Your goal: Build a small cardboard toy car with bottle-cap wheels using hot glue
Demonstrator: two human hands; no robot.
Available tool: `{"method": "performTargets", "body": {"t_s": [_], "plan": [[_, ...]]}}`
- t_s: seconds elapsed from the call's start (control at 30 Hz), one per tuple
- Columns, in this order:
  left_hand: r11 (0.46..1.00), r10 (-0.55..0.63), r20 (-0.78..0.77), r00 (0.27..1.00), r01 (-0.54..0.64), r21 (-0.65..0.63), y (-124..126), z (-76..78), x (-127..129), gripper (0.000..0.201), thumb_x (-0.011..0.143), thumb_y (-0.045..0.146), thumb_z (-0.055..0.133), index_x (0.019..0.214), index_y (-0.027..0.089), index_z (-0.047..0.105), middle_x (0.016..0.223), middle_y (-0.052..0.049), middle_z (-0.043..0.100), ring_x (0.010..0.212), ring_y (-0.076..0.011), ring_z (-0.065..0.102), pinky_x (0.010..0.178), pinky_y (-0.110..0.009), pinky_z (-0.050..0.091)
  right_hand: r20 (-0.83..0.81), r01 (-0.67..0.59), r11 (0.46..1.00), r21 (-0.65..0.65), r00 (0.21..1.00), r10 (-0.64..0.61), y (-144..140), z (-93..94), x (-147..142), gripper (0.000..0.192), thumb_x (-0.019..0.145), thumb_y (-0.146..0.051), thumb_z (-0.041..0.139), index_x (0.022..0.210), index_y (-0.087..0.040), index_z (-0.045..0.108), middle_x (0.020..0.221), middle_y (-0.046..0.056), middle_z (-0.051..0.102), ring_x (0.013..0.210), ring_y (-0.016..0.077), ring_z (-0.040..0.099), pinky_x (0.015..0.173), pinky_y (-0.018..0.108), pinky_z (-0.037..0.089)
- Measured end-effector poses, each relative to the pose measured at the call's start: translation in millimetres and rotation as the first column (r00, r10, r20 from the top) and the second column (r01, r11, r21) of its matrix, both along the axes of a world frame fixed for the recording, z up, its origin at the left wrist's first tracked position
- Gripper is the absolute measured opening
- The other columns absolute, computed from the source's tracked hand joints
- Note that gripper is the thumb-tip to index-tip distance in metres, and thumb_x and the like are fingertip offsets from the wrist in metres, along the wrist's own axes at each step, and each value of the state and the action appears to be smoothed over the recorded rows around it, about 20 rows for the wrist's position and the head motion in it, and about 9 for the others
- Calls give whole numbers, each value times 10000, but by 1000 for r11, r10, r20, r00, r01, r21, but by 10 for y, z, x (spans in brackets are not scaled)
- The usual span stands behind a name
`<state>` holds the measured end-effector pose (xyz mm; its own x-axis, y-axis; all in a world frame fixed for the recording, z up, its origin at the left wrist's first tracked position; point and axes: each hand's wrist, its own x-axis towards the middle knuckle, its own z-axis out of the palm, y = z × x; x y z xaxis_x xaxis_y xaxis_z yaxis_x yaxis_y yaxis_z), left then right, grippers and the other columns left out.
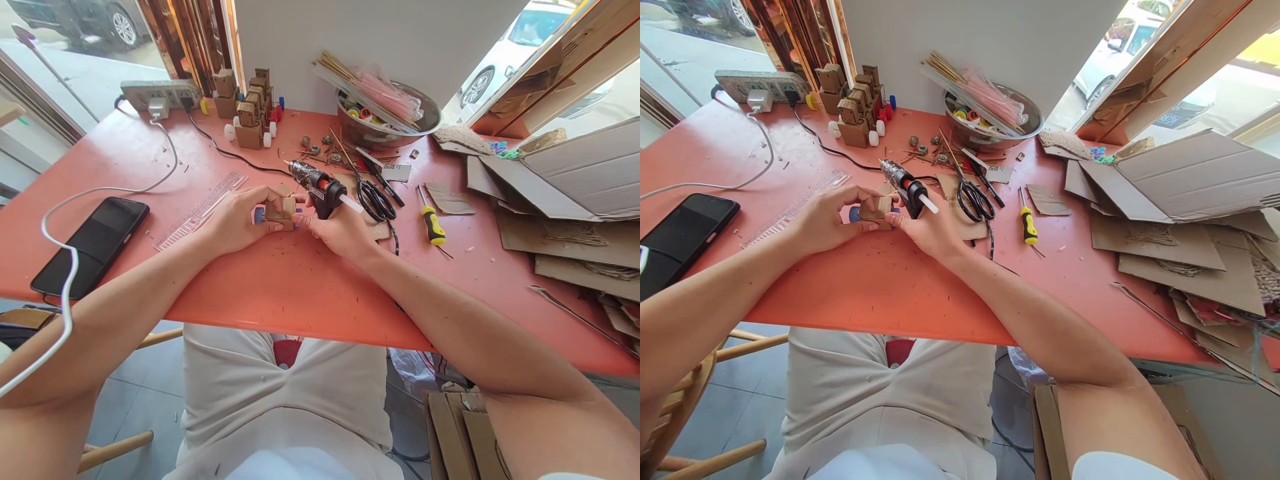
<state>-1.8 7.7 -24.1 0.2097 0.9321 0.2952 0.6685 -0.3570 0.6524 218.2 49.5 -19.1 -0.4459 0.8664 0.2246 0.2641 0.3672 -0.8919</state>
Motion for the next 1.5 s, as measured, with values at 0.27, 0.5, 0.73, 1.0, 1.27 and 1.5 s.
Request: {"method": "performTargets", "body": {"t_s": [0.27, 0.5, 0.73, 1.0, 1.27, 1.5], "plan": [[998, 17, 13, 1000, -16, -64, 0, 39, -1, 263, 788, 412, 767, 967, 224, 718, 1022, -34, 811, 960, -244, 745, 968, -410, 588, -3, -38, 999, -30, 999, 38, -2, 28, 29, 327, 805, -398, 868, 835, -239, 584, 1033, 42, 746, 1076, 255, 702, 921, 372, 548], [996, 27, 50, 998, -23, -87, 5, 56, -1, 246, 762, 393, 793, 926, 225, 723, 1021, -35, 827, 989, -248, 761, 979, -401, 595, 11, -21, 1000, -16, 1000, 21, 7, -8, 12, 260, 814, -338, 861, 867, -234, 629, 1038, 55, 789, 980, 238, 716, 923, 392, 557], [999, 21, 108, 994, -16, -51, 15, 15, -9, 253, 742, 412, 803, 900, 225, 735, 1013, -42, 831, 970, -255, 763, 960, -411, 606, -77, -49, 996, -78, 996, 43, -31, 47, -5, 471, 771, -571, 896, 785, -250, 552, 984, 69, 757, 922, 231, 705, 725, 336, 566], [997, 34, 112, 993, -26, -67, 20, 2, -28, 280, 735, 436, 832, 896, 227, 737, 1132, -61, 845, 1038, -267, 773, 1020, -430, 602, -118, -55, 990, -127, 992, 40, -5, 16, -27, 543, 693, -656, 918, 855, -234, 616, 903, 41, 702, 918, 226, 690, 685, 319, 546], [996, 15, 154, 988, -2, -86, 19, 21, -14, 275, 730, 463, 836, 862, 248, 728, 1153, -55, 852, 1078, -284, 786, 1073, -454, 597, -157, -114, 977, -181, 984, 86, 11, 8, -4, 404, 729, -463, 858, 783, -230, 533, 1064, 92, 731, 884, 178, 662, 662, 286, 550], [996, 31, 171, 985, -16, -90, 10, 29, -9, 265, 724, 445, 856, 853, 246, 740, 1142, -65, 856, 1100, -296, 783, 1102, -480, 586, -132, -95, 986, -135, 988, 77, -19, 43, 5, 373, 742, -418, 889, 839, -240, 575, 930, 29, 706, 798, 172, 646, 640, 293, 530]]}}
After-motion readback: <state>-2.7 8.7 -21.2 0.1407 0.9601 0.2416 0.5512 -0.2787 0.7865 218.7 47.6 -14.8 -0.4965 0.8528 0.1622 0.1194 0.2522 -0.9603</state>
